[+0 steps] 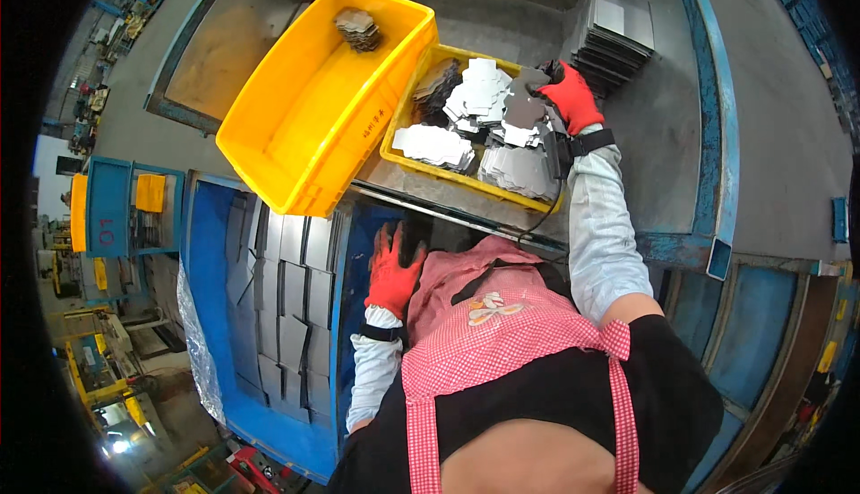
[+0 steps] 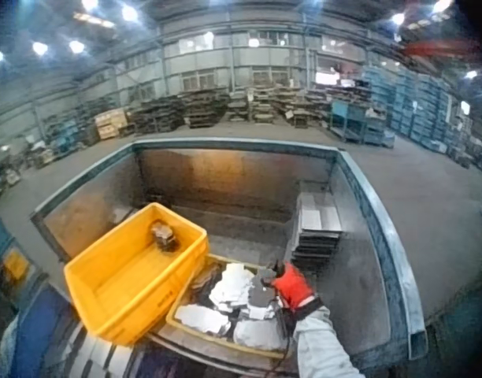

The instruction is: Placing metal sheets into a press machine and sorting the finished parts into organized bins.

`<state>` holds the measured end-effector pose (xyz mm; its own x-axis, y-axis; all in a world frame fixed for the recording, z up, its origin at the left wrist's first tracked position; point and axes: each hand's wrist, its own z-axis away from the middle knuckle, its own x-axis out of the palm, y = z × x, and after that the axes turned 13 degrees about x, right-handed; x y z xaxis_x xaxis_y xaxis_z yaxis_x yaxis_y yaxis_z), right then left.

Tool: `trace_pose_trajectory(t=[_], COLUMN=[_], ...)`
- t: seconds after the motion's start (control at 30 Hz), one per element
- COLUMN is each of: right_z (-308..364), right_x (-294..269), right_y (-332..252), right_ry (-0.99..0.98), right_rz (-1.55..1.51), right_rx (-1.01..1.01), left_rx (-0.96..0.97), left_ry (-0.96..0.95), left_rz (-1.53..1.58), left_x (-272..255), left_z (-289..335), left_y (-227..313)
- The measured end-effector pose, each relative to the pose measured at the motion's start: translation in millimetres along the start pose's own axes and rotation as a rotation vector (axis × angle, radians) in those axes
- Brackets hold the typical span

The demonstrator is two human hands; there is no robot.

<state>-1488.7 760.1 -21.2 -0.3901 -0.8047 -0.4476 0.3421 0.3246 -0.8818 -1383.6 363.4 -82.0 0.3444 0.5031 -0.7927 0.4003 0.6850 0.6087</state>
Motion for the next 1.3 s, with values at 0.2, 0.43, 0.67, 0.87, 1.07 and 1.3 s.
trace_pose_trajectory(t=[0.2,0.43,0.67,0.87,1.07,1.3], right_z=[17.1,90.9,55.3,32.7,59.8,98.1], right_x=[3.9,37.2,92.8,108.2,104.3,89.4], right_y=[-15.2,-107.7,-117.4,-112.3,-63.4,-60.6], right_ry=[-0.17,-0.384,-0.301,-0.275,-0.176,-0.016], right_rz=[-0.464,-0.353,-0.318,-0.443,-0.492,-0.452], right_rx=[-0.094,-0.118,-0.183,-0.007,0.209,0.216], left_rx=[0.215,0.364,0.117,-0.066,-0.167,0.176], left_ry=[0.083,0.019,-0.167,0.277,0.565,0.447], left_rz=[0.415,0.875,0.979,1.422,1.418,0.237], left_x=[-33.5,-101.1,-122.2,-162.9,-120.8,-95.5], left_z=[-54.1,-152.2,-213.3,-325.3,-459.6,-541.1], left_y=[32.1,94.0,40.4,-55.9,-155.1,-215.9])
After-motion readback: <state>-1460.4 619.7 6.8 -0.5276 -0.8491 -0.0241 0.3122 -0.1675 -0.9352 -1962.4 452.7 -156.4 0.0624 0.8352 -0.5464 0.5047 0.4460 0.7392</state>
